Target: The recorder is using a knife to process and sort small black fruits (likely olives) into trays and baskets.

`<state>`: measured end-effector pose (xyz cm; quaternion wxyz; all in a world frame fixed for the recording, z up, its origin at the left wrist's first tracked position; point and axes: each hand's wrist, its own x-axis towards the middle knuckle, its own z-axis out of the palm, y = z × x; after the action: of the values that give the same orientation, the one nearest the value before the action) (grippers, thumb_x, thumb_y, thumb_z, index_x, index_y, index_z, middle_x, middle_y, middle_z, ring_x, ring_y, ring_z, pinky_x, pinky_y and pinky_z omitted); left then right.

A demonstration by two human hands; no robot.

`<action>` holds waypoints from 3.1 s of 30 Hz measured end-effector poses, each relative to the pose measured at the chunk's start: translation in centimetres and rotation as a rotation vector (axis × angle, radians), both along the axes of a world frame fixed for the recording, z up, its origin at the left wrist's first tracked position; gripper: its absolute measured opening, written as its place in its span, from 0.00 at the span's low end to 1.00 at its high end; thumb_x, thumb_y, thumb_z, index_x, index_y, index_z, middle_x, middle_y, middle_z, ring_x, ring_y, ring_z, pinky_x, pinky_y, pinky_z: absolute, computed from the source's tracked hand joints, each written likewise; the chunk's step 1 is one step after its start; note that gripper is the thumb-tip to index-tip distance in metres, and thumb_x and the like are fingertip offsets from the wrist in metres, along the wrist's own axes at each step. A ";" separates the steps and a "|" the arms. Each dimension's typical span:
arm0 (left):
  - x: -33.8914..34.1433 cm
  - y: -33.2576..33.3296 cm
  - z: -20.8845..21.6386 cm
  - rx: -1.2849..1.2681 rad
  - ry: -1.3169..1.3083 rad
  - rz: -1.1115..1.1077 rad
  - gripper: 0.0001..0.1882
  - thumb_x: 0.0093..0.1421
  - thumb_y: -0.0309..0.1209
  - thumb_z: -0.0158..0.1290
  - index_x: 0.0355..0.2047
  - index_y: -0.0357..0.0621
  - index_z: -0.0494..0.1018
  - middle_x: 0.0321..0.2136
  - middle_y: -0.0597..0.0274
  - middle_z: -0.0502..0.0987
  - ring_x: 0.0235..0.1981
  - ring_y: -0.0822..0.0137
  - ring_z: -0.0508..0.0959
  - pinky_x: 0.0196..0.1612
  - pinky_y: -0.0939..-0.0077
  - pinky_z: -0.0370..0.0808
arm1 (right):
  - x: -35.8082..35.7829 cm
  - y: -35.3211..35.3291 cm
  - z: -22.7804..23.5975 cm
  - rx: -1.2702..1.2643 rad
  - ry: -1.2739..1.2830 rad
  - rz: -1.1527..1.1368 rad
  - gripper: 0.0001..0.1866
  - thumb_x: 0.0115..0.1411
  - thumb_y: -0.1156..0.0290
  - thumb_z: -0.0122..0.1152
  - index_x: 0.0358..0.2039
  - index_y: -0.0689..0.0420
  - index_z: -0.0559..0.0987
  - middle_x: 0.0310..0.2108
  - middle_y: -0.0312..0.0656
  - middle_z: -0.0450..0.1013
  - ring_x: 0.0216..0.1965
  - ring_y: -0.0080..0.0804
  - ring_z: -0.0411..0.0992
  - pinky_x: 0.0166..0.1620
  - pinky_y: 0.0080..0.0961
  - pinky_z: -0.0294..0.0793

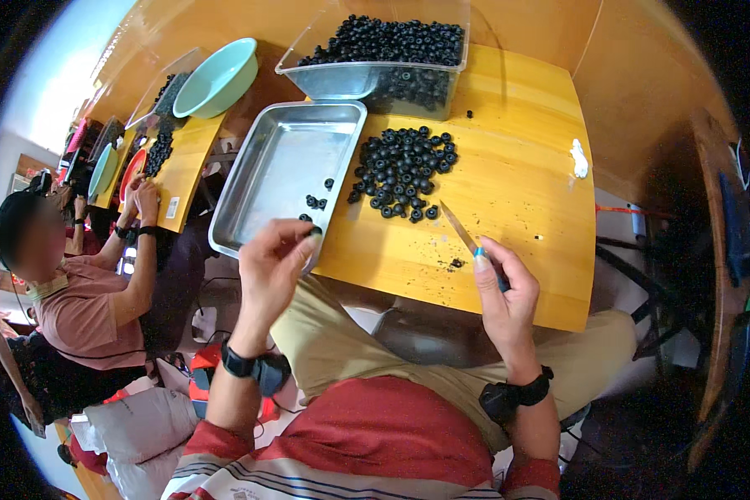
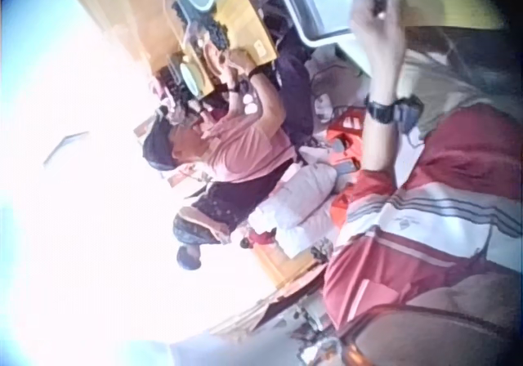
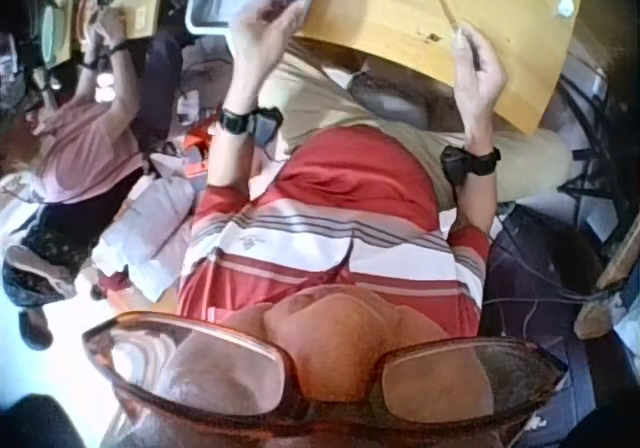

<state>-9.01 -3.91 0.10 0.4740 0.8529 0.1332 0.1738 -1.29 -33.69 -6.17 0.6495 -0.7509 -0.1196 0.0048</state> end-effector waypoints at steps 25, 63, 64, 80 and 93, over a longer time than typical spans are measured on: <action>8.2 -7.8 -3.7 0.954 0.123 -0.346 0.10 0.59 0.32 0.60 0.39 0.43 0.79 0.38 0.56 0.74 0.42 0.54 0.77 0.40 0.60 0.79 | -0.5 -1.4 -0.5 0.012 0.017 -0.022 0.20 0.68 0.62 0.63 0.51 0.67 0.80 0.35 0.38 0.78 0.36 0.20 0.71 0.42 0.20 0.73; 3.1 -9.5 -5.4 -1.506 0.085 -0.241 0.11 0.69 0.27 0.55 0.50 0.39 0.74 0.39 0.59 0.81 0.37 0.71 0.82 0.47 0.73 0.84 | -1.3 4.0 0.0 0.206 0.164 0.108 0.17 0.68 0.67 0.63 0.50 0.68 0.80 0.36 0.36 0.79 0.34 0.16 0.72 0.39 0.17 0.73; 3.1 -9.5 -5.6 -1.502 0.074 -0.235 0.11 0.68 0.25 0.56 0.49 0.39 0.74 0.39 0.58 0.82 0.37 0.70 0.83 0.47 0.74 0.85 | -1.3 4.0 0.1 0.201 0.157 0.109 0.17 0.69 0.67 0.62 0.50 0.68 0.80 0.36 0.36 0.79 0.35 0.16 0.72 0.39 0.17 0.73; 1.8 -8.8 -5.5 -1.608 0.053 -0.221 0.14 0.69 0.27 0.53 0.55 0.41 0.75 0.41 0.65 0.81 0.42 0.73 0.81 0.50 0.77 0.83 | -1.6 2.2 1.5 -0.089 -0.174 0.209 0.17 0.66 0.64 0.64 0.46 0.66 0.81 0.32 0.47 0.79 0.32 0.31 0.77 0.37 0.25 0.74; 0.2 -8.8 -4.5 -1.553 0.017 -0.293 0.11 0.68 0.28 0.55 0.50 0.42 0.76 0.38 0.65 0.80 0.37 0.75 0.80 0.45 0.76 0.84 | -1.2 1.6 1.3 -0.110 -0.356 0.185 0.14 0.64 0.72 0.66 0.47 0.67 0.81 0.33 0.48 0.79 0.31 0.33 0.77 0.36 0.25 0.75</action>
<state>-8.76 -12.68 -4.41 0.9509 0.2880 0.1065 -0.0397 -2.45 -32.11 -4.91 0.5728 -0.7601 -0.3005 -0.0616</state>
